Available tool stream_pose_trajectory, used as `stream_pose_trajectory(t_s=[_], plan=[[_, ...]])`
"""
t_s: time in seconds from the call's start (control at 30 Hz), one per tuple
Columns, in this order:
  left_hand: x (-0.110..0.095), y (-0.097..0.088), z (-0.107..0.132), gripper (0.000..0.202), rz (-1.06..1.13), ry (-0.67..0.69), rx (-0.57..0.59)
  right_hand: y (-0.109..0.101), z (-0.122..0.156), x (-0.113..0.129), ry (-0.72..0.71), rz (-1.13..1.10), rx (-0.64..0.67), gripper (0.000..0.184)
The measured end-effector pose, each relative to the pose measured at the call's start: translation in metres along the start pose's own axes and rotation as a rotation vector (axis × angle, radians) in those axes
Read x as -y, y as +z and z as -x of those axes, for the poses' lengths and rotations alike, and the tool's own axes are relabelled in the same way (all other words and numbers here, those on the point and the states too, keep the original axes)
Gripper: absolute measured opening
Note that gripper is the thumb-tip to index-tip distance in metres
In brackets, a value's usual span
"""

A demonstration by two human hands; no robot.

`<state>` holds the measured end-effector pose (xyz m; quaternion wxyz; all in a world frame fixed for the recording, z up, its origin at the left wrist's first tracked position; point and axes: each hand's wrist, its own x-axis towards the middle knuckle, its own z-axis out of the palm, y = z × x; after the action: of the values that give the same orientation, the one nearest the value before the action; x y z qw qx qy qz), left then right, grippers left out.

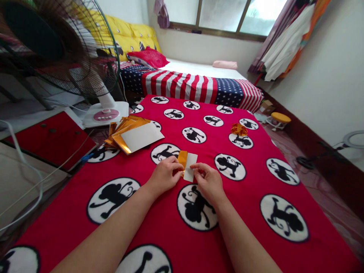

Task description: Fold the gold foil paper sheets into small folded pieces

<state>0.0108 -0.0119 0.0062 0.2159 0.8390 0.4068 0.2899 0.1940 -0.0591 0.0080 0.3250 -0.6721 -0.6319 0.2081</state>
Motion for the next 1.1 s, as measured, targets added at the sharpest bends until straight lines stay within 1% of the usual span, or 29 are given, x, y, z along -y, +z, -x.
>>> stream_pose_trajectory(t_s=[0.07, 0.2, 0.37, 0.57, 0.73, 0.83, 0.97, 1.1], plan=[[0.001, -0.001, 0.001, 0.008, 0.051, -0.029, 0.012, -0.003, -0.001, -0.002, -0.045, -0.049, 0.036, 0.026], [0.0, -0.002, 0.003, 0.009, 0.079, -0.043, 0.005, -0.008, -0.003, -0.007, -0.126, -0.104, 0.105, 0.031], [-0.001, -0.001, 0.003, 0.009, 0.03, -0.011, -0.027, -0.009, -0.004, -0.012, -0.148, -0.133, 0.137, 0.038], [0.001, -0.001, 0.003, 0.008, 0.058, -0.001, -0.019, -0.009, -0.003, -0.012, -0.215, -0.092, 0.096, 0.025], [0.001, -0.004, 0.003, 0.009, 0.101, 0.002, -0.01, -0.012, -0.005, -0.012, -0.378, -0.016, 0.064, 0.021], [0.0, -0.004, 0.004, 0.009, 0.112, -0.005, -0.027, -0.011, -0.005, -0.012, -0.447, -0.004, 0.076, 0.018], [0.001, -0.003, 0.004, 0.01, 0.066, -0.018, -0.057, -0.01, -0.005, -0.01, -0.485, -0.016, 0.098, 0.011], [0.003, -0.002, 0.003, 0.012, 0.032, -0.02, -0.01, -0.009, -0.005, -0.01, -0.5, -0.04, 0.14, 0.012]])
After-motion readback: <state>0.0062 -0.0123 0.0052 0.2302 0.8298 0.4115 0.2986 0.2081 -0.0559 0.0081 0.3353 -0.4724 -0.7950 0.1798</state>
